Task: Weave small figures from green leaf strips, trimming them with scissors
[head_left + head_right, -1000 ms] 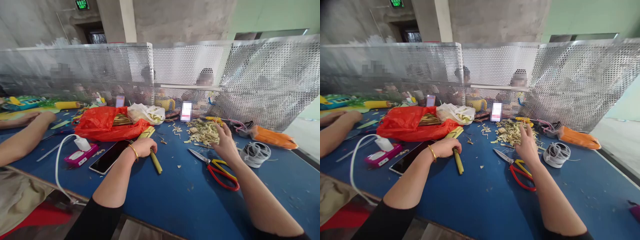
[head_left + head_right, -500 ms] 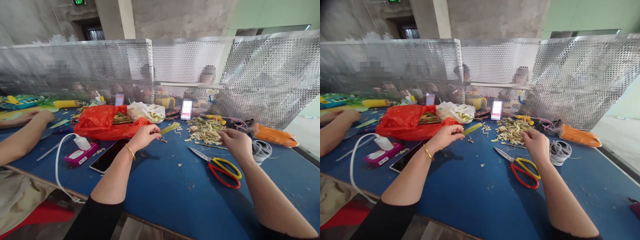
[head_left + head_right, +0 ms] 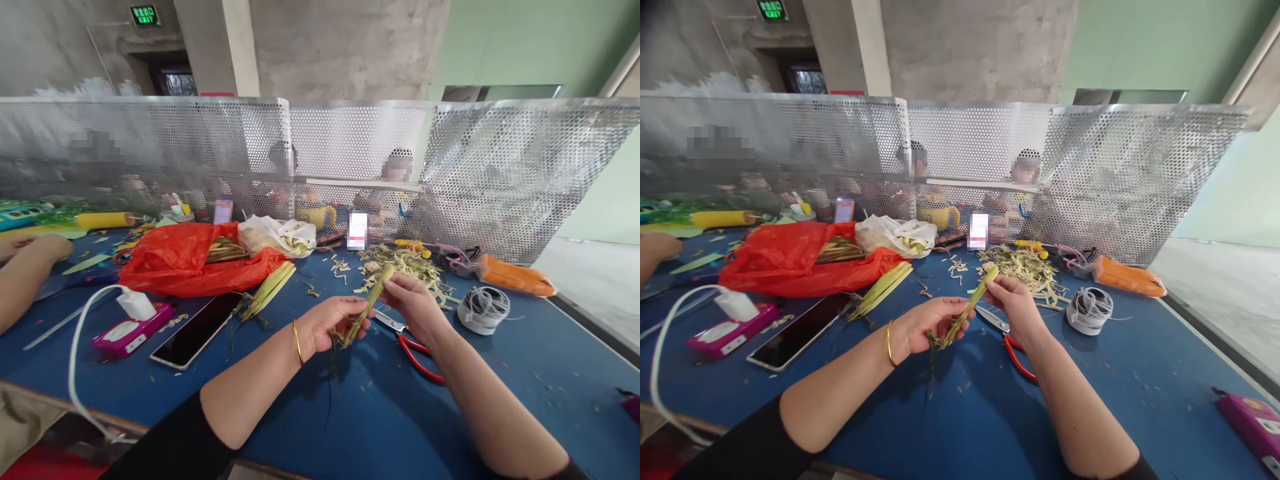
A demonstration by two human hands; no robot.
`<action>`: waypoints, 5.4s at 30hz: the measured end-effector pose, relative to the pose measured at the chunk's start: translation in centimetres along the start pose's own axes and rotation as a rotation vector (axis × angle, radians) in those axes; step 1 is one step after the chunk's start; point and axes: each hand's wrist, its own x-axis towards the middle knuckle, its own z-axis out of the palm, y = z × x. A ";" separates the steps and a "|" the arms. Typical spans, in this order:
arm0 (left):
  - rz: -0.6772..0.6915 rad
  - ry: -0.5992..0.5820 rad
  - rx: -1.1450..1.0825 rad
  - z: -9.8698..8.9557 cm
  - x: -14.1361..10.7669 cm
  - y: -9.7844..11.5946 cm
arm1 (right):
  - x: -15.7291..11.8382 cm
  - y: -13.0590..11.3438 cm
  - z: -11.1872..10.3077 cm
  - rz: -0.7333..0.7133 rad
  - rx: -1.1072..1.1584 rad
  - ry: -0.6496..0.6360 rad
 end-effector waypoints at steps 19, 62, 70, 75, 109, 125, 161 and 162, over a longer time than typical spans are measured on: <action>0.237 0.157 0.179 -0.6 0.6 -1.9 | -1.1 1.3 2.5 0.006 -0.090 -0.077; 0.123 0.326 -0.068 -1.3 1.1 -1.6 | -0.2 2.5 1.6 -0.244 -0.409 -0.070; 0.180 0.358 0.054 -1.1 0.7 -1.4 | 0.2 3.1 1.2 -0.241 -0.483 -0.117; 0.167 0.349 0.037 -1.2 0.8 -1.3 | 0.1 2.6 1.3 -0.266 -0.470 -0.110; 0.738 0.693 1.060 -3.9 0.1 1.4 | -0.4 1.1 0.4 -0.355 -0.641 0.308; 0.514 0.616 0.368 -2.2 0.8 0.0 | -1.0 1.9 1.9 -0.108 -0.633 -0.116; 0.473 0.363 0.156 -3.8 -1.0 3.1 | 0.1 2.0 1.0 -0.186 -0.502 0.059; 0.477 0.362 0.133 -3.8 -1.0 3.1 | 0.0 1.8 1.0 -0.203 -0.534 0.042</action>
